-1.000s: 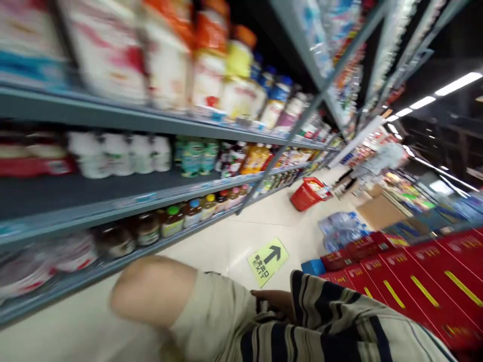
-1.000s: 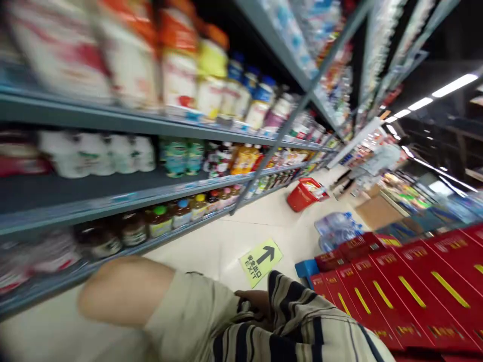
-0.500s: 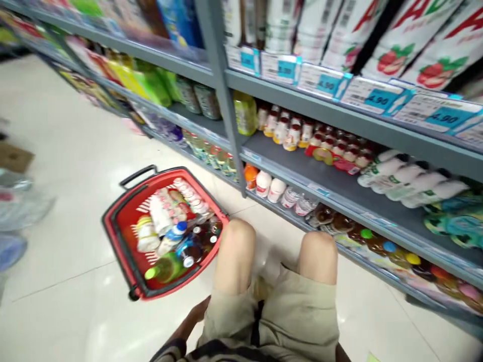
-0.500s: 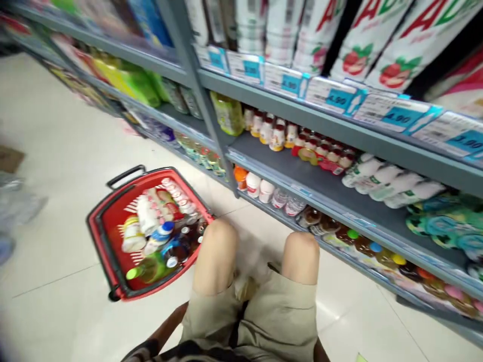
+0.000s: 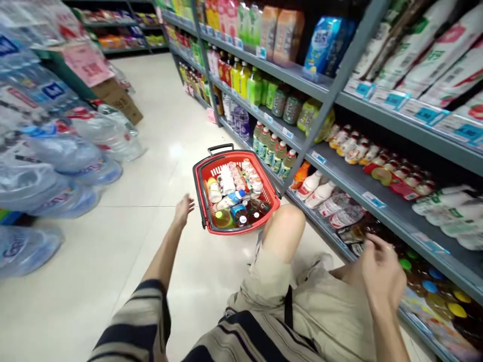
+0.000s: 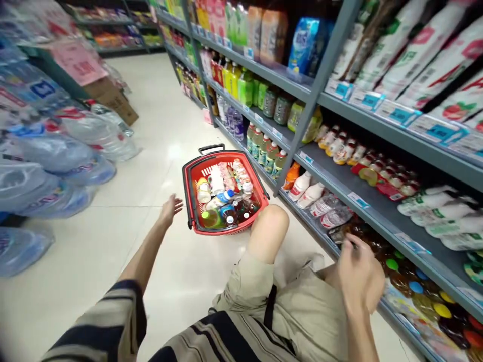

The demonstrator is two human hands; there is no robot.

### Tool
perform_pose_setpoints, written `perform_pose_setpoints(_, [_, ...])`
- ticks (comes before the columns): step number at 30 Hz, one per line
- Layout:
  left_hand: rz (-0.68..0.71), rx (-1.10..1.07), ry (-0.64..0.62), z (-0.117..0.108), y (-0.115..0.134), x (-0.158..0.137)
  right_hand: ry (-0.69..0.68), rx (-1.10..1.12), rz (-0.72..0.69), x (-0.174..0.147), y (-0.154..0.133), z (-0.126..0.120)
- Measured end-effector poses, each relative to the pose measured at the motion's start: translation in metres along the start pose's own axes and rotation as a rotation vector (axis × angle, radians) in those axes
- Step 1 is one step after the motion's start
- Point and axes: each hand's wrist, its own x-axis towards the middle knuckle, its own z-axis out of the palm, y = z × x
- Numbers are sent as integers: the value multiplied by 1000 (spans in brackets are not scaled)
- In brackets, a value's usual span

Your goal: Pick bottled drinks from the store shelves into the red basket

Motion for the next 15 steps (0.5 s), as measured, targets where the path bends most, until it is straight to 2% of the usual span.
perform_pose_setpoints(1, [27, 10, -13, 12, 5, 10, -94, 82, -52, 13, -22, 24])
perform_pose_setpoints(3, [72, 41, -25, 33, 7, 24, -403, 172, -93, 36, -62, 77])
perform_pose_setpoints(5, [109, 67, -28, 47, 0, 28, -712, 185, -53, 55, -89, 127])
perform_pose_setpoints(7, [132, 84, -22, 53, -8, 29, -906, 166, 25, 71, -101, 168])
perform_pose_setpoints(10, [127, 94, 2, 52, -14, 29, -990, 107, 49, 89, -106, 209])
perform_pose_setpoints(13, [118, 84, 29, 52, -16, 30, -950, 10, -28, 104, -120, 236])
perform_pose_setpoints(15, [120, 75, 35, 54, -17, 28, -919, -46, -113, 112, -141, 255])
